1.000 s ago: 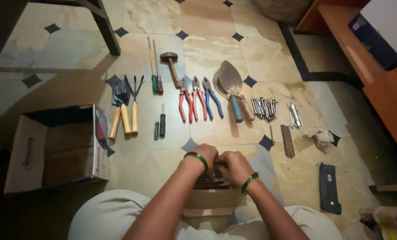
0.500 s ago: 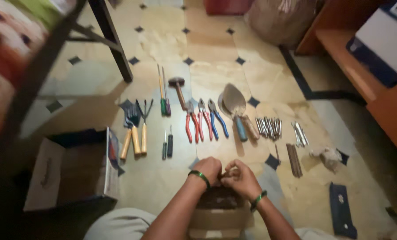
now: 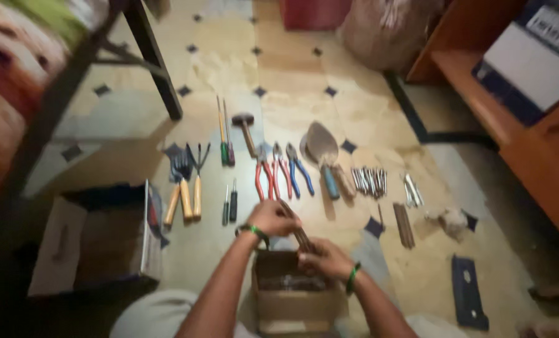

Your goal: The person sits on the floor and organizes various hand tools and hardware into a cardboard box. They pick up metal rods, nails, and small fasteners from the floor and place them into the box, arranging them neatly.

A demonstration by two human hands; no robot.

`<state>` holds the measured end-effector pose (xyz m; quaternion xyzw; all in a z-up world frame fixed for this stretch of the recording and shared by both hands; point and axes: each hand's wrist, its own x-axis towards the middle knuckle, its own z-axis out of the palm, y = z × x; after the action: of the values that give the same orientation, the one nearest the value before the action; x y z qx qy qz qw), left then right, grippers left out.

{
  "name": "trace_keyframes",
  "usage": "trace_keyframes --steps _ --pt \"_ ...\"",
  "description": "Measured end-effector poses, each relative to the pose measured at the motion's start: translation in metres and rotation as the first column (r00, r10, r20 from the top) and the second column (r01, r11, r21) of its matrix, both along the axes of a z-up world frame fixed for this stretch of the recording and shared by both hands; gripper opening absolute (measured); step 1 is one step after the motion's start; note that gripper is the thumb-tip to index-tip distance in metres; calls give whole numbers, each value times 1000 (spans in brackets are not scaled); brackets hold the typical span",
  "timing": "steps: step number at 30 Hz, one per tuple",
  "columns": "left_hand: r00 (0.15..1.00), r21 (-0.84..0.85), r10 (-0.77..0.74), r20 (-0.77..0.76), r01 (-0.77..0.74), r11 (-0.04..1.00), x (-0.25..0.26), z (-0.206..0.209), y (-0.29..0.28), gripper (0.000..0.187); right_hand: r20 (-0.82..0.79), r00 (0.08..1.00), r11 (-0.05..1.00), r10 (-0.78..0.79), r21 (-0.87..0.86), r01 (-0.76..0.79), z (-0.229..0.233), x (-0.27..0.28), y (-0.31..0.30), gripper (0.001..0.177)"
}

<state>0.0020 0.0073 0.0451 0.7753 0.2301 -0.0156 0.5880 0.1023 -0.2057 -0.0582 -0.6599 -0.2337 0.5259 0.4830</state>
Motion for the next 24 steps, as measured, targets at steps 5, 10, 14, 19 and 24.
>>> trace_keyframes --steps 5,10,14,19,24 --pt "942 154 120 -315 -74 985 -15 -8 17 33 16 964 960 266 -101 -263 12 7 -18 12" --pt "761 307 -10 -649 275 911 -14 -21 6 47 -6 937 892 348 -307 -333 26 -3 -22 14" --pt "654 228 -128 -746 430 874 -13 -30 -4 54 78 924 882 375 -336 -329 27 -3 -13 18" --pt "571 327 -87 -816 581 745 -7 -45 -28 38 204 882 858 425 -400 -321 8 3 -13 20" --pt "623 439 29 -781 517 735 -4 -61 -36 30 675 548 866 493 -441 -236 -18 -16 6 21"
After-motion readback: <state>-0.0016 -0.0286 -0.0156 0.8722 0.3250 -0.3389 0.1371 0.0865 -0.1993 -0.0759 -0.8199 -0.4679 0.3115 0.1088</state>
